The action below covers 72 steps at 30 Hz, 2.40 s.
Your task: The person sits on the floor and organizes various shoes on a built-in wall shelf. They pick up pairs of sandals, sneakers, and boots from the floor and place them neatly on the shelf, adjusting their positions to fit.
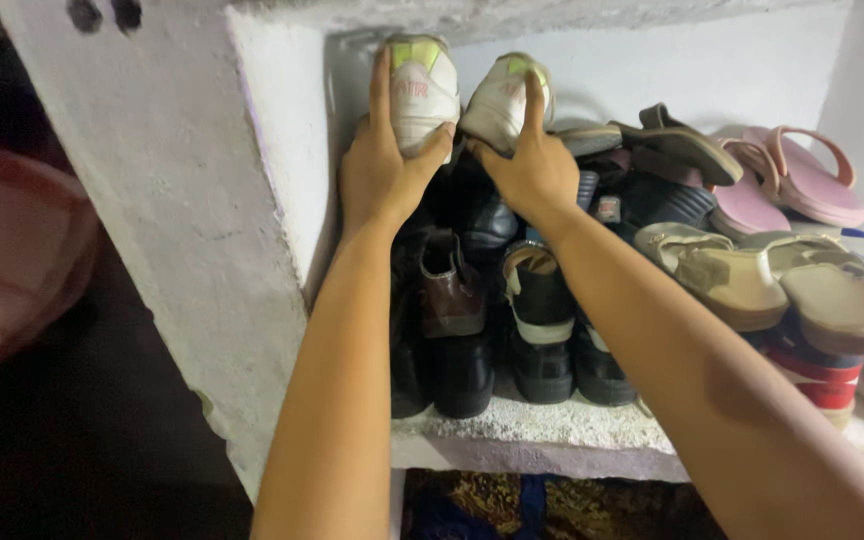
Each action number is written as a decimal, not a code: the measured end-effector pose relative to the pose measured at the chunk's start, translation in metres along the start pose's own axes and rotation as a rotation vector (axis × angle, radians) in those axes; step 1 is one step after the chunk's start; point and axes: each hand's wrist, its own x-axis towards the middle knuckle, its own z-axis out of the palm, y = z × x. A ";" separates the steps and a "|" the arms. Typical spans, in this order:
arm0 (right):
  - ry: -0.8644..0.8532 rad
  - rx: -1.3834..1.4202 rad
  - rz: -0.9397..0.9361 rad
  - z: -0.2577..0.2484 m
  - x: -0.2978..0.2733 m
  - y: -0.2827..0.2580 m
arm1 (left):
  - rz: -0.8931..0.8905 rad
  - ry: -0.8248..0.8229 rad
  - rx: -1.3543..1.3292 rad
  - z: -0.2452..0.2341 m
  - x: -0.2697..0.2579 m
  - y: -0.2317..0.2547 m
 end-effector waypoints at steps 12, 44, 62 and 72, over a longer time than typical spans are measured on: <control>0.077 0.147 -0.163 0.000 -0.001 -0.005 | 0.119 0.063 -0.162 0.001 -0.018 0.001; -0.025 0.221 -0.365 -0.017 -0.019 0.004 | 0.183 0.080 -0.246 0.002 -0.023 -0.004; -0.067 0.235 -0.223 -0.023 -0.028 0.001 | 0.223 0.319 0.131 0.013 -0.021 -0.003; -0.073 0.234 -0.236 -0.022 -0.029 0.000 | -0.120 0.304 0.272 0.016 -0.016 0.006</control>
